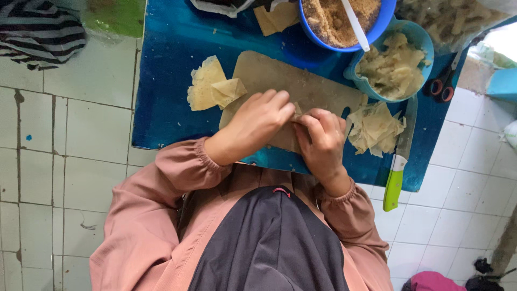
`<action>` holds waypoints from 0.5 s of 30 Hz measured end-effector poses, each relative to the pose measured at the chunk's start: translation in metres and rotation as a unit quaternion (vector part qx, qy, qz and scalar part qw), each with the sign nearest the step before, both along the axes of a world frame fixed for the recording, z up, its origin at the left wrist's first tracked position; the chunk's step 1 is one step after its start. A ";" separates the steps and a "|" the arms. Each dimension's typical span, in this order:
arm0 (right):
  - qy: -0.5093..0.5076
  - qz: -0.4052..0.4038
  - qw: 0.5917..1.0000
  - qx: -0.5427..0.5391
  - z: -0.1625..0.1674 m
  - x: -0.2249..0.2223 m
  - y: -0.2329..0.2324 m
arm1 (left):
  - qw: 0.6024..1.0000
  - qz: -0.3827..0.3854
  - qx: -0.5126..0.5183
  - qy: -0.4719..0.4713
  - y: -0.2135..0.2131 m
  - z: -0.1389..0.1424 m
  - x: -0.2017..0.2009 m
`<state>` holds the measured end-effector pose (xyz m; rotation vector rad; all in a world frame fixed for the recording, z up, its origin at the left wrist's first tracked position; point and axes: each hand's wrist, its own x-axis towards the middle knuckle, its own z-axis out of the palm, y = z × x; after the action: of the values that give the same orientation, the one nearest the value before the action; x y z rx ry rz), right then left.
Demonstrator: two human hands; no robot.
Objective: The person folds thin square pastry wrappers on a cutting board, pressing them into triangular shapes by hand. They spoon brown filling from a blue bowl onto a wrapper and continue folding and stacking the finished pieces on the board.
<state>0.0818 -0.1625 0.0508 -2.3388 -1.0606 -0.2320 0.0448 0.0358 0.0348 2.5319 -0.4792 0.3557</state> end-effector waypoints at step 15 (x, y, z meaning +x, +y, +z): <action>-0.086 -0.046 0.990 -0.101 0.000 -0.010 -0.001 | 0.984 0.107 0.110 -0.091 -0.019 -0.001 -0.027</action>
<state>0.0713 -0.1637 0.0505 -2.5905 -1.1035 -0.3844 0.0181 0.0171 0.0334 2.7883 -0.3294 0.6517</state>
